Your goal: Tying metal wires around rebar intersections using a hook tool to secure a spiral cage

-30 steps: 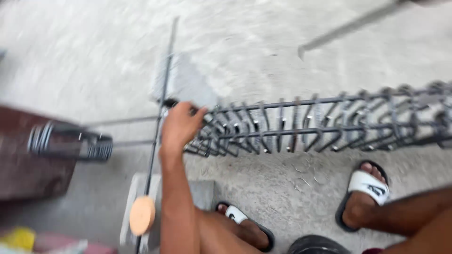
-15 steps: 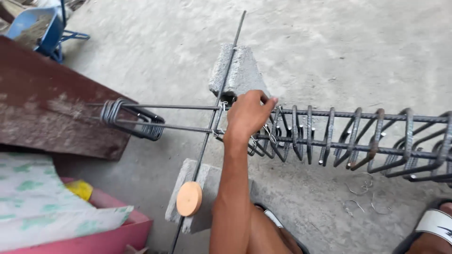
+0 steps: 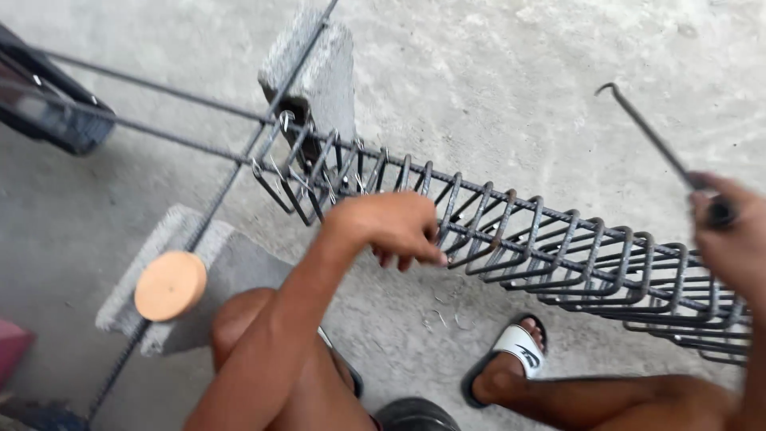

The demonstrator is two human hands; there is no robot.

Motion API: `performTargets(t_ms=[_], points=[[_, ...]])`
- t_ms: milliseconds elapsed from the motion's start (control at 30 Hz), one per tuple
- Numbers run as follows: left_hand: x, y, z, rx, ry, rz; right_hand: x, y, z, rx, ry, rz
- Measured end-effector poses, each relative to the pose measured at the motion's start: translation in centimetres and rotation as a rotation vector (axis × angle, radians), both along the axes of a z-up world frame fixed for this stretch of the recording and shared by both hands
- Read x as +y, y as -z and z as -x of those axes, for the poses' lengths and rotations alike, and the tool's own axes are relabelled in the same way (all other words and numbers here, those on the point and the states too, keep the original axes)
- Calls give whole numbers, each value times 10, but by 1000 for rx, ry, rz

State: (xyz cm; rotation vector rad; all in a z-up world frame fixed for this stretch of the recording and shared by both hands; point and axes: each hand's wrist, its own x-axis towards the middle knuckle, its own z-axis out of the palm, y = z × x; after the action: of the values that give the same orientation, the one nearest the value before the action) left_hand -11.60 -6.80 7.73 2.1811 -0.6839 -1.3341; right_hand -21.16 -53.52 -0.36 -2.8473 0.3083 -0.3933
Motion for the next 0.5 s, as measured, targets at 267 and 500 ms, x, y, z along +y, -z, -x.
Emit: performTargets(t_ms=[267, 500], points=[[-106, 329, 89, -295, 583, -427, 102, -39, 9, 112, -59, -129], [-145, 492, 184, -157, -24, -497, 103, -47, -8, 101, -41, -200]])
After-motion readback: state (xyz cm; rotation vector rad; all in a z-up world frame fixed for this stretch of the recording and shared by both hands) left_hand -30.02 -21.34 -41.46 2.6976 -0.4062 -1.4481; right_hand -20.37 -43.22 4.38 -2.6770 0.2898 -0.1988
